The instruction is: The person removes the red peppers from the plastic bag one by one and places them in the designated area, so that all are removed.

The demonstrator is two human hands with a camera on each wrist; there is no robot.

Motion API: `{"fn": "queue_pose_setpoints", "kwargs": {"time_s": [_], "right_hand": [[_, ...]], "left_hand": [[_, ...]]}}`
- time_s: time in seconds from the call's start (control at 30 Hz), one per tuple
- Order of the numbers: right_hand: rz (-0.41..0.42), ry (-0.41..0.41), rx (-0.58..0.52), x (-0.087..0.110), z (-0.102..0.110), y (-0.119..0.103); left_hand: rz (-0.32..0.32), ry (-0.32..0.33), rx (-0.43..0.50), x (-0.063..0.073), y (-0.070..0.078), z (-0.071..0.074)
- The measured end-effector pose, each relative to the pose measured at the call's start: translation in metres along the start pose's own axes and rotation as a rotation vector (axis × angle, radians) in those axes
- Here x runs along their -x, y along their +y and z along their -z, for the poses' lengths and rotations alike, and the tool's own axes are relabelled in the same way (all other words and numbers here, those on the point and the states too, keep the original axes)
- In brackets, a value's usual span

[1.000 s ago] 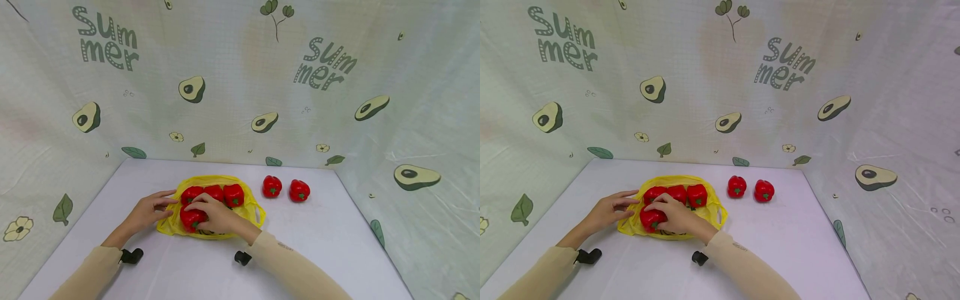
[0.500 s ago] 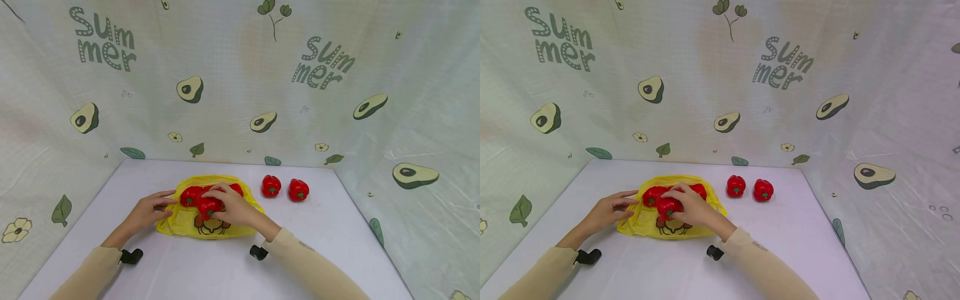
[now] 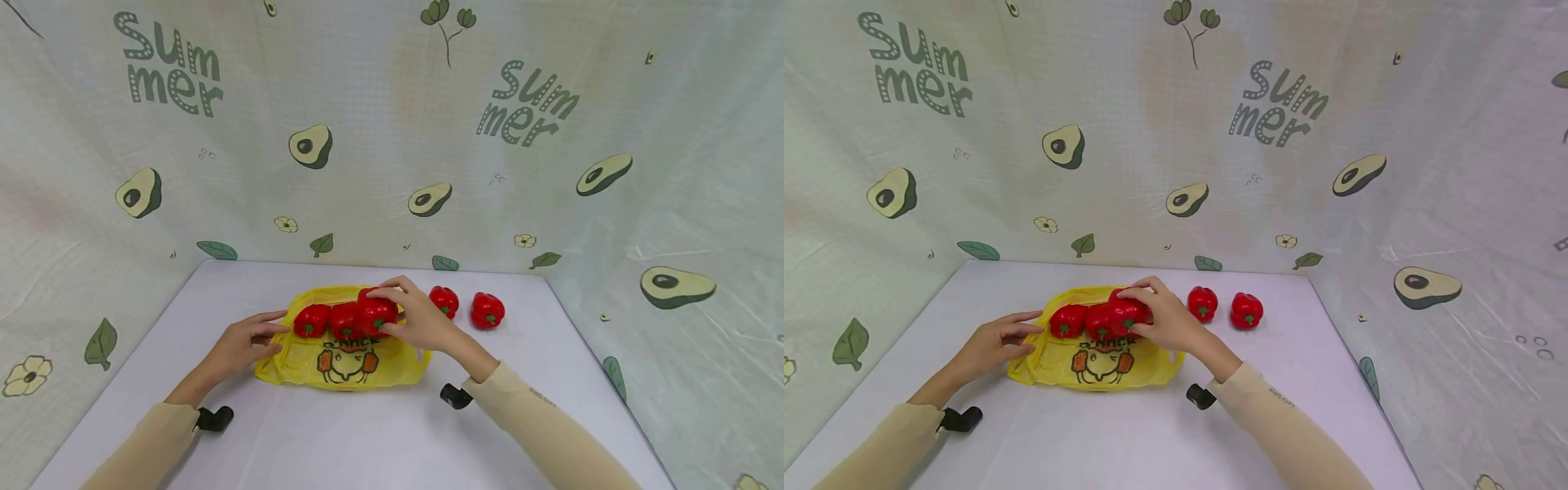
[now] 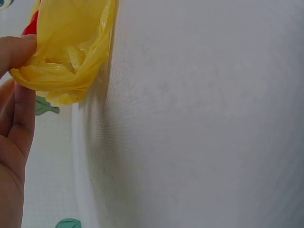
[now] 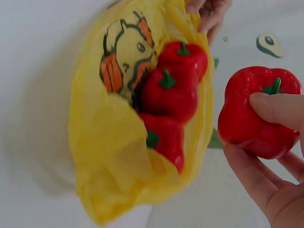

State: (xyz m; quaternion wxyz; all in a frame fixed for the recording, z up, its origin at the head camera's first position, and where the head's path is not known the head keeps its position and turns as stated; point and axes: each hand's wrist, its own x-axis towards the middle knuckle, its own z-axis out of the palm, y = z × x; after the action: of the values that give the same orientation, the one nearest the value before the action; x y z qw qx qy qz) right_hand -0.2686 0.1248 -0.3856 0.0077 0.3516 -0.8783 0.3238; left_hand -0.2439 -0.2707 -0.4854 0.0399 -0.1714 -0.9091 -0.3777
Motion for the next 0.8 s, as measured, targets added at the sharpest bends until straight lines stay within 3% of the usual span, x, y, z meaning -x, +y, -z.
{"fn": "queue_pose_setpoints", "kwargs": {"time_s": [0.4,0.8], "right_hand": [[-0.021,0.148,0.079,0.027,0.052,0.037],[-0.128,0.198,0.113,0.059,0.09,0.074]], "left_hand": [[-0.009,0.009,-0.006,0.001,0.001,0.0],[-0.014,0.012,0.002,0.0,-0.002,-0.003]]}}
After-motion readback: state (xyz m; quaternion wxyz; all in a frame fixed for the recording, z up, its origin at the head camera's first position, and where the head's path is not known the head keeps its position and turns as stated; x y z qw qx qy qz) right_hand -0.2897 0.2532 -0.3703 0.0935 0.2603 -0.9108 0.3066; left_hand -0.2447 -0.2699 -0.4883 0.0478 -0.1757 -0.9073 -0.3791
